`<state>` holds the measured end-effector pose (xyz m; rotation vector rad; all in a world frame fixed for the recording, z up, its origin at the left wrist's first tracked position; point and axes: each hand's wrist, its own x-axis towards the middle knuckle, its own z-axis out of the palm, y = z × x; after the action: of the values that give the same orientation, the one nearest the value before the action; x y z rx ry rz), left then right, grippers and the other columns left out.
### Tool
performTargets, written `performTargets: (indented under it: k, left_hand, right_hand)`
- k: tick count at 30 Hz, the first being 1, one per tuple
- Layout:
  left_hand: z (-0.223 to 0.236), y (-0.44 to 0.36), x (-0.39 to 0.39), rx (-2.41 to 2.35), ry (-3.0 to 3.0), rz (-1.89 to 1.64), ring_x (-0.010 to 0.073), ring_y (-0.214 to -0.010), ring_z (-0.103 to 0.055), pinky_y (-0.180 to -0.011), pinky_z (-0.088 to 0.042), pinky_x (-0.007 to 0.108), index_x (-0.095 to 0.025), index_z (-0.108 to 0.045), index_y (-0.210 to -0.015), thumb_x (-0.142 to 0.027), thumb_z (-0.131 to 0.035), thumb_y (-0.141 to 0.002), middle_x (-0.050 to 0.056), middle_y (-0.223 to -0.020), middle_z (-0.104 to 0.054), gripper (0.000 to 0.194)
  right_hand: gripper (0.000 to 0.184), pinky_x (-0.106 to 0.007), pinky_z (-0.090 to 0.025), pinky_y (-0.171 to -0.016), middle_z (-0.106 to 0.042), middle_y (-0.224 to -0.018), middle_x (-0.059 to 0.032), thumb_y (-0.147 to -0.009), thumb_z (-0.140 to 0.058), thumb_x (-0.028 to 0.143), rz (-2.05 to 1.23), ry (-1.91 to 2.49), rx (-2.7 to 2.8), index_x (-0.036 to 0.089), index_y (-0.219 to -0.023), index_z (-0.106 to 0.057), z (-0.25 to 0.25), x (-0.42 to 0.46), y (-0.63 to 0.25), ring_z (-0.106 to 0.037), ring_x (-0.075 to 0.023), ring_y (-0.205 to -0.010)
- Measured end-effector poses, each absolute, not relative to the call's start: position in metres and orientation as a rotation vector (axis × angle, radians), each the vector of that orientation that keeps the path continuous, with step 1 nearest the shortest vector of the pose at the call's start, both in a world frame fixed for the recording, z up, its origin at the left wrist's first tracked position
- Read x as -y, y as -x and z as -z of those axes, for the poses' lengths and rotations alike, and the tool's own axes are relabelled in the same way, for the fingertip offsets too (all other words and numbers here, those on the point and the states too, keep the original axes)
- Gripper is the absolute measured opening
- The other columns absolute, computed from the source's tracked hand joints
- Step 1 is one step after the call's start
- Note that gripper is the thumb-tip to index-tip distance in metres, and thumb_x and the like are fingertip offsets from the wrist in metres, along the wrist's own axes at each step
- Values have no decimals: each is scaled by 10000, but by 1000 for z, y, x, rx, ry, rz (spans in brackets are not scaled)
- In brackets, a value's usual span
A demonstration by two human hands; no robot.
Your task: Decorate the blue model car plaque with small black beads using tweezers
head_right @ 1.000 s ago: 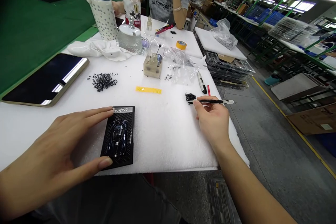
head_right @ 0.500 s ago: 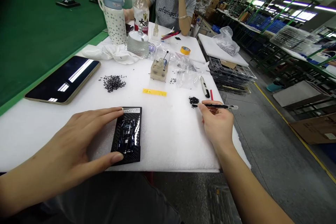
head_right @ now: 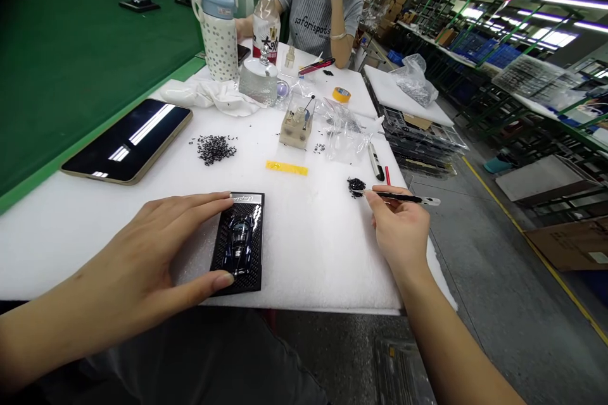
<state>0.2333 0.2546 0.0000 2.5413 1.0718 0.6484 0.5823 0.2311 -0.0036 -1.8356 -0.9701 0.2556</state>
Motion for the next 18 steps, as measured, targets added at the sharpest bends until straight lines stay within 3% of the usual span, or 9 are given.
performTargets:
  k: [8, 18]
  left_hand:
    - [-1, -233, -254, -1060, -2526, -614, 304, -1365, -503, -1148, -400, 512, -259, -397, -1476, -657, -595, -885, 74, -1510, -542, 739]
    - [1, -231, -255, -1028, -2500, -642, 292, -1363, -483, -1146, -360, 499, -267, -388, -1475, -631, -600, -892, 64, -1510, -536, 720]
  right_hand:
    - [288, -214, -311, -420, -553, -509, 48, -762, -807, 436, -235, 1773, 1069, 204, -914, -732, 1, -231, -571, -456, -85, -440]
    - [272, -267, -378, -509, -604, -590, 32, -762, -757, 437, -72, 1888, 1107, 229, -936, -743, 6, -257, -580, -518, -118, -504]
